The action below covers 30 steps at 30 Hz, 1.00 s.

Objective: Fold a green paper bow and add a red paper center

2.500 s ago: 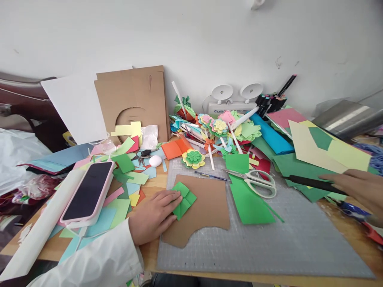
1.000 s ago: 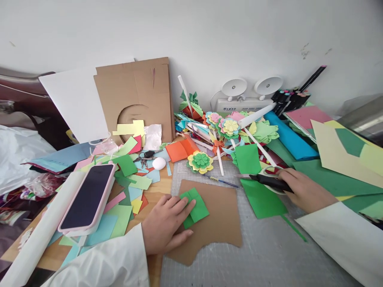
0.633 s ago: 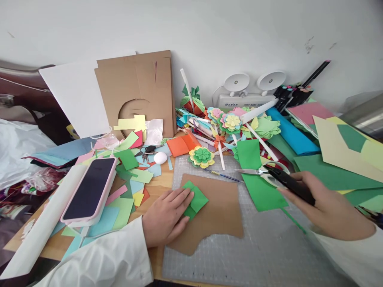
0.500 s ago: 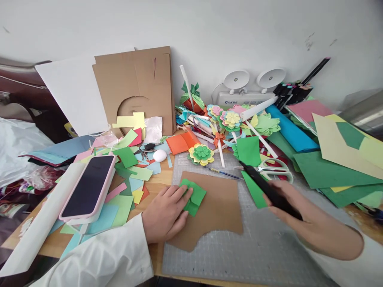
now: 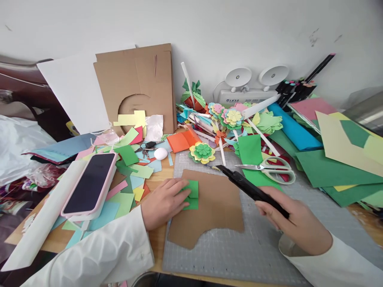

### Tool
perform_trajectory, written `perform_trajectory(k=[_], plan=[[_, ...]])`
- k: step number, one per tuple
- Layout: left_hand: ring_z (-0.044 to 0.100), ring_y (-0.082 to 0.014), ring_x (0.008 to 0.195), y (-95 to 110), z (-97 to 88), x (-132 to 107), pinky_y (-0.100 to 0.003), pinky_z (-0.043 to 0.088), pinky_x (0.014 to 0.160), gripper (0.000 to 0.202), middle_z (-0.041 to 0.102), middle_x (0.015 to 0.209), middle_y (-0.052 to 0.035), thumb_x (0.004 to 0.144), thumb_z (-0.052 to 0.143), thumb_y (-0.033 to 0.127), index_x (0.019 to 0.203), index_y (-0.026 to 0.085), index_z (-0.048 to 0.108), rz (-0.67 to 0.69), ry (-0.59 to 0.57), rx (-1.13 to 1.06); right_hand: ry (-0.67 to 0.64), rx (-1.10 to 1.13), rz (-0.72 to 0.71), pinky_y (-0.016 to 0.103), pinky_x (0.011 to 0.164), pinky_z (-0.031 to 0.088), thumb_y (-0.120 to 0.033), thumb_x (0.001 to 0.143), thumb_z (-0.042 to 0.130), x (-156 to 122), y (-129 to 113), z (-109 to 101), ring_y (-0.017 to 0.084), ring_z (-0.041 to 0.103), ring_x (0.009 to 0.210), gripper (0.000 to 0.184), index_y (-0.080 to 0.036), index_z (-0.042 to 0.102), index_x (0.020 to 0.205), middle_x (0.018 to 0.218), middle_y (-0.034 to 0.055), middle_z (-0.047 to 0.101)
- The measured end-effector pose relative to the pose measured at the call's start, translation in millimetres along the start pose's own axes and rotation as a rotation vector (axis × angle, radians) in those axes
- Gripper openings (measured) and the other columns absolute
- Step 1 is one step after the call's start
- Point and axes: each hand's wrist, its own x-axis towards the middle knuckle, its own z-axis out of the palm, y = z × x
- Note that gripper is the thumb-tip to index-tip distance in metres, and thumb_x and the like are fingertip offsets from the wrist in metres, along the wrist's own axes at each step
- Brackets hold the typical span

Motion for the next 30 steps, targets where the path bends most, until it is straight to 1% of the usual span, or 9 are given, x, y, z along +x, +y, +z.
perform_trajectory(k=[4,9,12,15,18,22,24,27,30], plan=[[0.057,-0.0228,0.112,-7,9.4,-5,-0.035,0.05,0.094,0.025,0.062,0.12,-0.0121,0.092,0.046,0.014,0.115,0.011,0.056,0.169,0.1,-0.085,-0.024,0.124,0.115,0.023,0.043,0.037,-0.046,0.089,0.048,5,-5,1,0.009,0.043,0.039,0.024,-0.022,0.052,0.086,0.06,-0.0032,0.053],[0.047,-0.0289,0.126,-11,1.9,-7,-0.043,0.047,0.099,0.051,0.052,0.134,-0.0155,0.09,0.052,0.03,0.136,0.012,0.039,0.086,-0.033,-0.15,-0.165,0.587,0.186,0.024,0.041,0.038,-0.045,0.09,0.047,17,-19,3,0.009,0.046,0.042,0.028,-0.023,0.056,0.105,0.076,0.0036,0.064],[0.048,-0.0284,0.125,-9,1.7,-3,-0.045,0.047,0.099,0.047,0.054,0.132,-0.0146,0.092,0.047,0.023,0.137,0.013,0.04,0.05,-0.008,-0.133,-0.17,0.834,0.185,0.031,0.059,0.049,-0.041,0.089,0.05,23,-35,6,0.017,0.06,0.064,0.028,-0.024,0.06,0.108,0.095,0.0095,0.069],[0.053,-0.028,0.118,-6,3.4,3,-0.045,0.049,0.096,0.042,0.059,0.126,-0.0141,0.093,0.046,0.024,0.133,0.014,0.045,0.005,0.004,-0.127,-0.198,1.001,0.207,0.037,0.076,0.05,-0.038,0.088,0.054,31,-51,11,0.022,0.064,0.086,0.027,-0.026,0.063,0.111,0.114,0.0099,0.067],[0.055,-0.0282,0.113,-3,2.1,10,-0.045,0.05,0.092,0.04,0.06,0.124,-0.0137,0.092,0.047,0.027,0.13,0.015,0.048,-0.044,-0.033,-0.149,-0.212,1.129,0.209,0.04,0.088,0.048,-0.037,0.089,0.054,42,-67,18,0.026,0.058,0.111,0.027,-0.027,0.065,0.112,0.128,0.0077,0.06],[0.056,-0.0282,0.109,-1,-1.5,14,-0.046,0.049,0.091,0.038,0.06,0.122,-0.0133,0.091,0.048,0.028,0.126,0.015,0.051,-0.039,-0.059,-0.187,-0.251,1.288,0.194,0.042,0.097,0.043,-0.042,0.092,0.048,55,-85,28,0.028,0.051,0.122,0.032,-0.025,0.065,0.112,0.132,0.0074,0.057],[0.055,-0.0286,0.109,2,-4.8,15,-0.046,0.047,0.091,0.036,0.06,0.121,-0.0132,0.09,0.05,0.027,0.123,0.015,0.053,-0.037,-0.022,-0.207,-0.26,1.324,0.19,0.044,0.101,0.04,-0.042,0.093,0.044,58,-90,33,0.028,0.049,0.124,0.034,-0.023,0.064,0.113,0.133,0.0085,0.056],[0.054,-0.0289,0.11,9,-15.1,17,-0.045,0.046,0.09,0.028,0.061,0.117,-0.0127,0.088,0.052,0.021,0.115,0.016,0.057,-0.079,0.123,-0.274,-0.235,1.352,0.17,0.047,0.108,0.032,-0.037,0.094,0.044,58,-93,41,0.026,0.046,0.127,0.031,-0.022,0.062,0.115,0.135,0.0078,0.054],[0.059,-0.0226,0.092,22,-28.5,21,-0.037,0.049,0.079,0.014,0.064,0.098,-0.0102,0.086,0.055,0.019,0.099,0.016,0.06,-0.164,0.311,-0.429,-0.209,1.374,0.154,0.048,0.112,0.023,-0.033,0.092,0.051,56,-95,48,0.024,0.044,0.129,0.026,-0.024,0.061,0.115,0.136,0.0056,0.053]])
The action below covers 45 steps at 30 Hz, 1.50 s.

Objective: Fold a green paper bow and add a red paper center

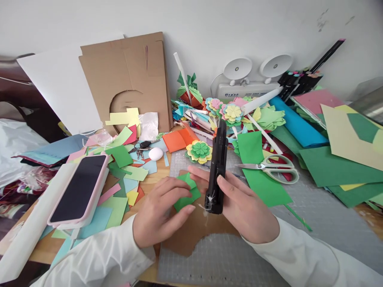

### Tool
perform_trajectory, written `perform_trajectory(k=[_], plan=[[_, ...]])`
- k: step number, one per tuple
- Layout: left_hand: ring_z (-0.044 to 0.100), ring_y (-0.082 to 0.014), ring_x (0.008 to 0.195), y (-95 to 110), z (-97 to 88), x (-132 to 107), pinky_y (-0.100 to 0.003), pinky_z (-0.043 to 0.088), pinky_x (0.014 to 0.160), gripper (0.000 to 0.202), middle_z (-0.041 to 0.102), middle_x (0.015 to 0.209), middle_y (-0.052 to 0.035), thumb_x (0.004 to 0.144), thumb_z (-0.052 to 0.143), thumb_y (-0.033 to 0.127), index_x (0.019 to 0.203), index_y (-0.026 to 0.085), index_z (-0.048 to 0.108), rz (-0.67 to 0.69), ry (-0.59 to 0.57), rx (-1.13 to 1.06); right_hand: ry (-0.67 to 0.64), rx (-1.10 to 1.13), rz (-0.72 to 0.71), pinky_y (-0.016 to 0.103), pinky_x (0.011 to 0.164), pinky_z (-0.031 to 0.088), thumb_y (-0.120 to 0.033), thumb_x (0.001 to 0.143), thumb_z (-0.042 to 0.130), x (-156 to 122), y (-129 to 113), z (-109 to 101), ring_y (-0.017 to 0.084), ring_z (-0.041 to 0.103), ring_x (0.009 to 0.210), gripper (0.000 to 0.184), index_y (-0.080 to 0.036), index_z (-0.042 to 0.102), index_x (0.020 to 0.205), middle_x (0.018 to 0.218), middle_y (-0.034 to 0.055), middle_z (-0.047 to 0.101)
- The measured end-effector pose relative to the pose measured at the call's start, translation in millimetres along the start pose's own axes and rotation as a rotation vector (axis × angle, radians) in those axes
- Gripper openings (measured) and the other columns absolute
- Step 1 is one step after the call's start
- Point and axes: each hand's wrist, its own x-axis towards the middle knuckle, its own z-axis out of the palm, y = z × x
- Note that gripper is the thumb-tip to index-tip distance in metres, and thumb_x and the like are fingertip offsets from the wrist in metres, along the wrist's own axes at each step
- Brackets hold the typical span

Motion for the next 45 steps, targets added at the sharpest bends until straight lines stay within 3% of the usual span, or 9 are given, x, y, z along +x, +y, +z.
perform_trajectory(k=[3,6,12,15,20,24,32,40,45], plan=[[0.059,-0.0186,0.083,15,-0.3,4,-0.03,0.049,0.072,0.013,0.062,0.09,-0.0074,0.082,0.064,0.02,0.092,0.016,0.058,-0.037,0.113,-0.043,0.015,0.023,-0.013,0.048,0.112,0.024,-0.032,0.089,0.057,-1,7,5,0.023,0.044,0.129,0.024,-0.025,0.061,0.111,0.135,0.0046,0.055],[0.058,-0.0171,0.079,21,4.1,6,-0.028,0.048,0.069,0.011,0.062,0.085,-0.0056,0.082,0.065,0.016,0.089,0.016,0.056,-0.04,0.132,-0.011,0.077,0.041,-0.027,0.051,0.108,0.031,-0.034,0.087,0.059,-3,13,13,0.024,0.044,0.128,0.023,-0.027,0.061,0.108,0.133,0.0049,0.056],[0.056,-0.0151,0.08,24,8.7,8,-0.025,0.048,0.069,0.009,0.059,0.085,-0.0055,0.087,0.05,0.008,0.087,0.016,0.054,-0.148,0.043,-0.102,0.125,0.071,-0.086,0.047,0.106,0.035,-0.029,0.086,0.061,-7,21,20,0.022,0.046,0.125,0.023,-0.027,0.06,0.109,0.131,0.0038,0.057],[0.055,-0.0153,0.082,25,8.2,9,-0.026,0.047,0.071,0.012,0.059,0.086,-0.0058,0.086,0.047,0.006,0.088,0.016,0.054,-0.112,0.024,-0.104,0.118,0.099,-0.078,0.045,0.106,0.034,-0.028,0.086,0.061,-9,22,21,0.021,0.045,0.125,0.019,-0.026,0.061,0.105,0.128,0.0033,0.059],[0.052,-0.0156,0.068,27,7.0,10,-0.027,0.045,0.061,0.013,0.055,0.069,-0.0035,0.082,0.048,0.006,0.076,0.016,0.052,-0.015,0.075,0.069,0.14,0.127,-0.053,0.046,0.103,0.037,-0.03,0.083,0.064,-11,21,23,0.023,0.048,0.123,0.016,-0.024,0.059,0.098,0.121,0.0051,0.063],[0.05,-0.0153,0.063,26,2.4,11,-0.027,0.044,0.059,0.016,0.054,0.064,-0.0024,0.081,0.045,0.005,0.072,0.017,0.05,0.05,0.034,0.148,0.139,0.064,-0.037,0.043,0.105,0.036,-0.03,0.081,0.068,-13,18,22,0.021,0.054,0.115,0.017,-0.023,0.057,0.092,0.109,0.0036,0.067],[0.043,-0.0119,0.058,29,-6.4,7,-0.021,0.037,0.051,0.016,0.046,0.062,0.0009,0.08,0.041,0.007,0.069,0.019,0.043,-0.055,-0.092,-0.057,0.098,-0.175,-0.01,0.041,0.099,0.041,-0.029,0.081,0.068,-17,15,9,0.02,0.057,0.104,0.029,-0.026,0.051,0.105,0.102,0.0019,0.063],[0.043,-0.0102,0.058,31,-8.8,6,-0.02,0.037,0.052,0.015,0.049,0.063,0.0012,0.079,0.042,0.006,0.069,0.018,0.042,-0.051,-0.127,-0.116,0.057,-0.174,0.036,0.038,0.086,0.048,-0.032,0.079,0.069,-19,11,3,0.02,0.063,0.091,0.037,-0.028,0.05,0.111,0.097,0.0014,0.064],[0.044,-0.0114,0.057,36,-8.2,8,-0.022,0.039,0.05,0.018,0.05,0.062,-0.0001,0.079,0.04,0.005,0.067,0.018,0.044,-0.003,-0.096,0.0,0.046,-0.169,0.034,0.036,0.085,0.049,-0.03,0.081,0.068,-20,7,7,0.019,0.063,0.093,0.035,-0.028,0.051,0.111,0.097,0.001,0.064]])
